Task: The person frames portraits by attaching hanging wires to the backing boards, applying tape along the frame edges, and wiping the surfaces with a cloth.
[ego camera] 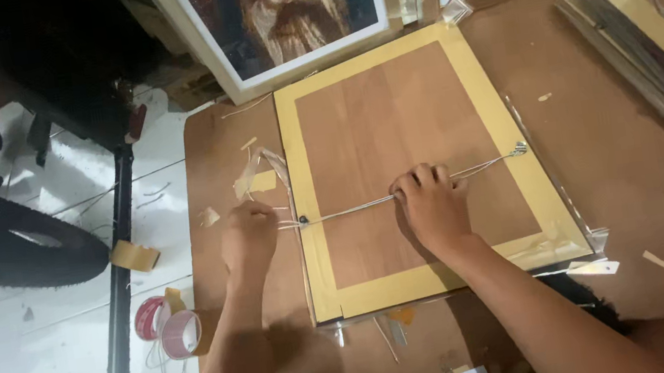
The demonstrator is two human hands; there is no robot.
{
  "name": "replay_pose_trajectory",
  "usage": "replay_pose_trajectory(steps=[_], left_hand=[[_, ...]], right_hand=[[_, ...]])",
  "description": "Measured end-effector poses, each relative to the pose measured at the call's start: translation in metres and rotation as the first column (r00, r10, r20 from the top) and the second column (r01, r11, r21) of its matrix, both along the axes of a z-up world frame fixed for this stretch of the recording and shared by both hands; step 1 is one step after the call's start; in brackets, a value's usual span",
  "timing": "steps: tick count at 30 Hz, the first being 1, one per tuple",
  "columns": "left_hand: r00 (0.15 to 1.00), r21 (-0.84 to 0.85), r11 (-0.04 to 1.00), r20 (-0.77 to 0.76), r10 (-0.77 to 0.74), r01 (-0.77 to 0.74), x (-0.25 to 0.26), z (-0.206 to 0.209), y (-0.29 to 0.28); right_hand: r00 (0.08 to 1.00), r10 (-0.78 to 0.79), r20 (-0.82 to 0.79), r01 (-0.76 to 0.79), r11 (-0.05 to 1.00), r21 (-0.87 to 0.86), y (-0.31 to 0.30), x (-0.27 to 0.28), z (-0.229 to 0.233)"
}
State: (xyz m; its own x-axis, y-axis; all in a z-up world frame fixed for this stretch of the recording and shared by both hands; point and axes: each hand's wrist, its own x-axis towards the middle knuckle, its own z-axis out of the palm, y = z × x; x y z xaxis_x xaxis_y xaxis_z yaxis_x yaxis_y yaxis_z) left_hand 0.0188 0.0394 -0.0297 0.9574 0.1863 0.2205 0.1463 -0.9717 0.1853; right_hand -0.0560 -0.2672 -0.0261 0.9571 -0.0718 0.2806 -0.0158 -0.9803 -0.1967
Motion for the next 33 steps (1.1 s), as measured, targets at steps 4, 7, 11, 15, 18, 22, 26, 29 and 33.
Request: replay_pose_trajectory(steps=[4,7,11,15,18,22,26,29,33], left_hand=[[0.958,-0.318,0.948,-0.268,-0.098,0.008,-0.045,0.087,-0.036],[0.934,-0.215,0.976,-0.355,-0.035,-0.045,-0.029,0.051,-0.034],[0.957,-0.224,0.975,-0.281,-0.068,0.004,-0.036,0.050,-0.040],[0.967,-0.200,0.975,-0.216,-0.137,0.093,-0.037,0.057,-0.046],[0.957,-0.108,0.985,-0.244,-0.156,0.133,-0.024,0.035,-0.039],[0.950,-0.092,0.991,-0.289,-0.116,0.093,-0.012,0.009,-0.028],[0.952,-0.198,0.980,-0.294,-0.084,0.026,-0.027,0.035,-0.033],[0.954,-0.357,0.931,-0.246,-0.172,0.076,-0.025,0.034,-0.019],[0.939,-0.286,0.921,-0.144,-0.314,0.264,-0.030,0.039,-0.014]], right_hand=[[0.999,0.007,-0.033,-0.009,0.999,-0.039,0.003,-0.002,0.013],[1.000,0.018,-0.009,-0.018,1.000,0.004,-0.001,0.003,-0.009],[1.000,0.006,0.024,-0.004,0.998,-0.064,-0.001,0.002,-0.007],[1.000,0.021,-0.018,-0.021,1.000,-0.021,0.000,0.001,0.004],[0.999,0.017,-0.040,-0.018,1.000,-0.013,0.001,-0.001,0.001],[1.000,-0.008,0.020,0.009,0.999,-0.035,0.000,0.001,-0.007],[1.000,0.005,0.006,-0.004,0.998,-0.058,0.000,-0.001,-0.003],[1.000,0.014,-0.008,-0.015,0.998,-0.057,0.000,-0.002,0.002],[0.997,0.009,0.082,-0.003,0.997,-0.080,0.000,0.000,-0.009]])
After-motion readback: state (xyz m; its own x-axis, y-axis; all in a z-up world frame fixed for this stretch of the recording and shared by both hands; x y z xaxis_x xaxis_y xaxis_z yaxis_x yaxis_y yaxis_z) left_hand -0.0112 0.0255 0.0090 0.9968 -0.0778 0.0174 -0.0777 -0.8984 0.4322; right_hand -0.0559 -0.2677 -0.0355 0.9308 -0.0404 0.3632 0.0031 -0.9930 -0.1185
